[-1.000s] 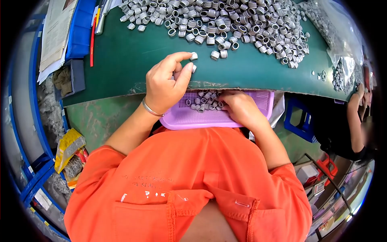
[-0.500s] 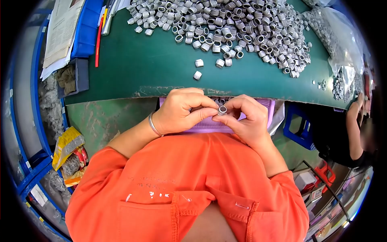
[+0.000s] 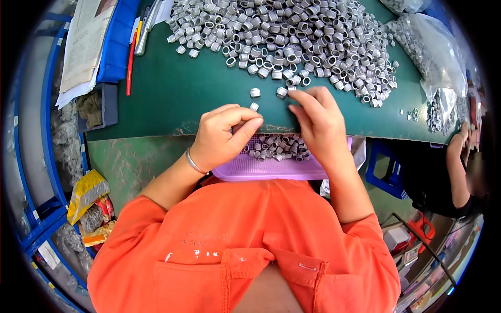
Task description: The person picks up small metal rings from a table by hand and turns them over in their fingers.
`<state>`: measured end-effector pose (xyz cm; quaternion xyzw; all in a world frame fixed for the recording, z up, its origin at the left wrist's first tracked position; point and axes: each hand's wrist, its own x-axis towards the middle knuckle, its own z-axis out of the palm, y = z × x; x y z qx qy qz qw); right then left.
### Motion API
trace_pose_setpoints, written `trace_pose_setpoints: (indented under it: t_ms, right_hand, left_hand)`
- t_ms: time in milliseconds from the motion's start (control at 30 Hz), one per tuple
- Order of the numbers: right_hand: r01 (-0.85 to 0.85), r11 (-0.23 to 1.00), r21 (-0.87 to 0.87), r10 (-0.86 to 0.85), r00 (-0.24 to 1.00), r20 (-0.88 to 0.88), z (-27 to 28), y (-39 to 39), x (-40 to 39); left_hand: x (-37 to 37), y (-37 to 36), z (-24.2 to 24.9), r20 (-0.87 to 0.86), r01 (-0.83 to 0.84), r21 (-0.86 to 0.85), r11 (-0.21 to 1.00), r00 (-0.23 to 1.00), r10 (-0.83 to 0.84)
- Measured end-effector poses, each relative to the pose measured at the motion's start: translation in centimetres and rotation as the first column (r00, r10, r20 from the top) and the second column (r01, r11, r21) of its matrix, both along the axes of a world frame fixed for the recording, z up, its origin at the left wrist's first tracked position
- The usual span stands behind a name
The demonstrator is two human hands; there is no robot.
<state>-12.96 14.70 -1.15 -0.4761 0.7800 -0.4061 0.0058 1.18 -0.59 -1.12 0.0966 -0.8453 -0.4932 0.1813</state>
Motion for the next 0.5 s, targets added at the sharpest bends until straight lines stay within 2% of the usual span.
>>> trace_pose_setpoints:
  t_ms: [100,200,267,300,333,367,400,500]
  right_hand:
    - [-0.010,1.000,0.001,0.010,0.997,-0.074,-1.2,-0.8,-0.8]
    - [-0.037,0.999,-0.036,0.035,0.998,-0.052,-1.5,-0.3,-1.3]
    - [-0.050,0.999,-0.021,0.048,0.994,-0.101,-1.2,0.2,-1.2]
    - [0.025,0.999,-0.035,-0.017,0.977,0.213,-0.9,0.4,-0.6]
    - [0.099,0.995,-0.025,-0.072,0.859,0.507,-0.8,0.5,-0.3]
    - [0.113,0.980,-0.164,0.010,0.797,0.604,-1.6,0.4,-0.2]
    - [0.110,0.981,-0.160,0.009,0.799,0.602,-1.8,0.7,-0.2]
    - [0.120,0.944,-0.308,0.117,0.752,0.649,-1.7,0.9,0.1]
  left_hand:
    - [-0.3,-0.6,-0.1,0.032,-0.059,-0.105,0.993,0.998,0.063]
    - [-0.2,-0.7,-0.8,-0.040,-0.056,-0.098,0.994,0.998,0.053]
    - [-0.4,-0.5,-0.7,-0.050,-0.060,-0.085,0.995,0.997,0.055]
    - [-0.5,-0.4,-0.8,-0.061,-0.053,-0.103,0.993,0.997,0.046]
    - [-0.5,-0.4,-0.8,-0.070,-0.048,-0.119,0.992,0.997,0.040]
    - [-0.5,-0.3,-0.9,-0.067,-0.060,-0.111,0.992,0.996,0.053]
    - [-0.5,-0.3,-0.9,-0.069,-0.063,-0.106,0.992,0.996,0.056]
    - [-0.5,-0.3,-1.1,-0.084,-0.056,-0.112,0.992,0.995,0.046]
